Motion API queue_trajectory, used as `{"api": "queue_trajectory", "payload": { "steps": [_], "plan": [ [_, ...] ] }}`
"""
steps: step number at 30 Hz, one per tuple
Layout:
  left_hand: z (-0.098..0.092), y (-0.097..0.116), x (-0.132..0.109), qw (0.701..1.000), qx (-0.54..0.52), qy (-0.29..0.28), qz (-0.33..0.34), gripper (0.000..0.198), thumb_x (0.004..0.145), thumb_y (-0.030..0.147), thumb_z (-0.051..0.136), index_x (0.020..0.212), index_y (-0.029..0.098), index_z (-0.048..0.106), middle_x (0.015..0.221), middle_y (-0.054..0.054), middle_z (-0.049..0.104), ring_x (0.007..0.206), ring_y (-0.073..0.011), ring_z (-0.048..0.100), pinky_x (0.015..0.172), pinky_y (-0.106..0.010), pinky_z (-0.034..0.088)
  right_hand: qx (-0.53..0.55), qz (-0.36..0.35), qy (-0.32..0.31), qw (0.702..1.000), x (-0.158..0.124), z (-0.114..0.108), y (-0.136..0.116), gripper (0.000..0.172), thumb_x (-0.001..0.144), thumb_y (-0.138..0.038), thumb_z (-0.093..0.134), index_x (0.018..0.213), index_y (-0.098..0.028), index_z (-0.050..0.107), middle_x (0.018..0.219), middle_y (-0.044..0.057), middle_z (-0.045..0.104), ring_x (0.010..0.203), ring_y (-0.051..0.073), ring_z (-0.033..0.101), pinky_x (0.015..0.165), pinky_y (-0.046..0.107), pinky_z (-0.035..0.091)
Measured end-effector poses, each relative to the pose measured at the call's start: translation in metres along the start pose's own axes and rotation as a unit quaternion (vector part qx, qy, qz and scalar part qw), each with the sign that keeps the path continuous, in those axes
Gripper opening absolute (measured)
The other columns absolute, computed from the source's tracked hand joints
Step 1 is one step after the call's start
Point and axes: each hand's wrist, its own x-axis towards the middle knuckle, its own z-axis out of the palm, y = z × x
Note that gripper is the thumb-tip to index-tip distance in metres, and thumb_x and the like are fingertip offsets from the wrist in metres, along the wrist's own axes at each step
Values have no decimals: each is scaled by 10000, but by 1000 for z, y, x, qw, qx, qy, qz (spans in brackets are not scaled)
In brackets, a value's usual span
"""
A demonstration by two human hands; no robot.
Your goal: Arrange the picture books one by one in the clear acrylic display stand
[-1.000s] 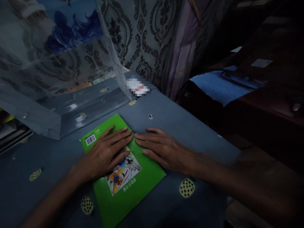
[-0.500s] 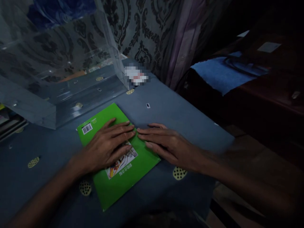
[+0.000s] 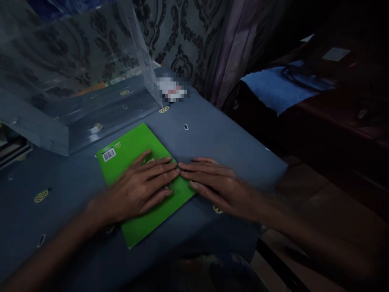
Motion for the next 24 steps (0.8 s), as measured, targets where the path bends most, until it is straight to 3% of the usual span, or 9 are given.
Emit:
{"api": "queue_trajectory", "payload": {
  "steps": [6,10,17,24],
  "plan": [
    [5,14,-6,1000,7,-18,-13,353,1023,281,459,1322,126,564,1365,-125,618,1346,-250,507,1174,-533,312,-26,-18,34,999,-14,2,-10,394,997,-152,478,1377,-221,557,1289,111,681,1174,192,657,1052,421,502],
    [6,19,-9,999,16,-29,-34,386,1042,327,400,1346,139,545,1405,-127,585,1353,-250,500,1173,-550,302,-32,-22,24,999,-13,3,-12,393,988,-155,495,1367,-218,573,1270,112,692,1192,206,647,1040,425,510],
    [10,50,-20,997,2,-50,-64,430,1038,373,388,1418,195,478,1494,-95,496,1414,-228,421,1211,-528,228,-50,-14,28,998,-15,5,-15,361,968,-217,506,1304,-226,638,1241,110,708,1123,224,681,969,440,548],
    [14,76,-37,993,59,-34,-93,431,1041,366,377,1414,178,482,1470,-100,526,1374,-230,476,1185,-494,300,-61,-2,29,998,-19,9,-14,343,963,-265,503,1263,-217,664,1268,116,692,1148,241,673,987,475,533]
  ]
}}
